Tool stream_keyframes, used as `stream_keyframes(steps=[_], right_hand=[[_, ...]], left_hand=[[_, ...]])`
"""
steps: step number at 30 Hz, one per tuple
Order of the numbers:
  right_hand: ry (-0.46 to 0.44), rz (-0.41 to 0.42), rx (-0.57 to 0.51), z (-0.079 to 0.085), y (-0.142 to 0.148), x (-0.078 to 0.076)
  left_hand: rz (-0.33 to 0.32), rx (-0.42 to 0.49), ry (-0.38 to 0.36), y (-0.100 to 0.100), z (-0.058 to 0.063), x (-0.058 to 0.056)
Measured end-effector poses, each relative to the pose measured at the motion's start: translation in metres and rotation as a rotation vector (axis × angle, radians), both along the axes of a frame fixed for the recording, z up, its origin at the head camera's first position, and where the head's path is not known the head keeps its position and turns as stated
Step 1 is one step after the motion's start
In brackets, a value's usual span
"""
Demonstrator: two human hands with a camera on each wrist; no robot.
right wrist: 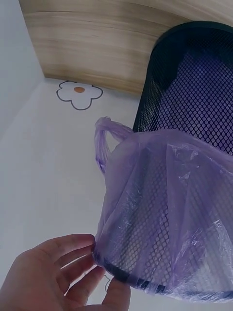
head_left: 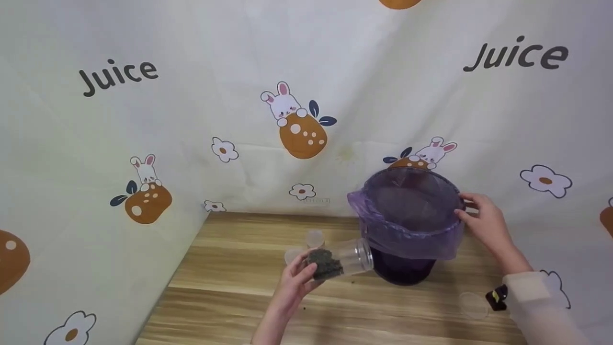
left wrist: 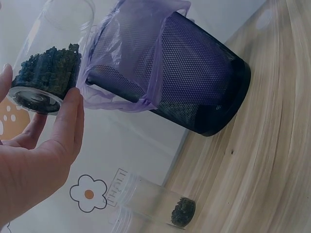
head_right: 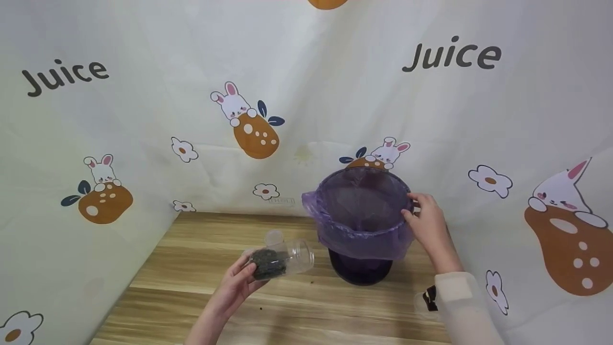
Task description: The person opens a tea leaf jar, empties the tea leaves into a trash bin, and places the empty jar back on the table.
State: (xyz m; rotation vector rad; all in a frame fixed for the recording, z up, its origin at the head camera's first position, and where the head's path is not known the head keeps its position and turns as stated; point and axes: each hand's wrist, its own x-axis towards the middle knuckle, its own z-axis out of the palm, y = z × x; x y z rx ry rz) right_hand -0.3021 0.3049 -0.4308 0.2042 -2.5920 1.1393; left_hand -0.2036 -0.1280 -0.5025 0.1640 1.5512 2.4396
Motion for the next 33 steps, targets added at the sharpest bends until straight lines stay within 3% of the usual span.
stream_keyframes(steps=[9, 18, 33], right_hand=[[-0.002, -0.023, -0.026, -0.001, 0.000, 0.002], [-0.011, -0.033, -0.006, 0.001, -0.002, 0.003], [-0.014, -0.033, 0.017, 0.001, -0.004, 0.001]], left_hand=[[-0.010, -0.009, 0.001, 0.004, 0.003, -0.003], [-0.024, -0.013, 0.049, 0.007, 0.011, -0.011], [0.001, -0.012, 0.120, 0.021, 0.046, -0.036]])
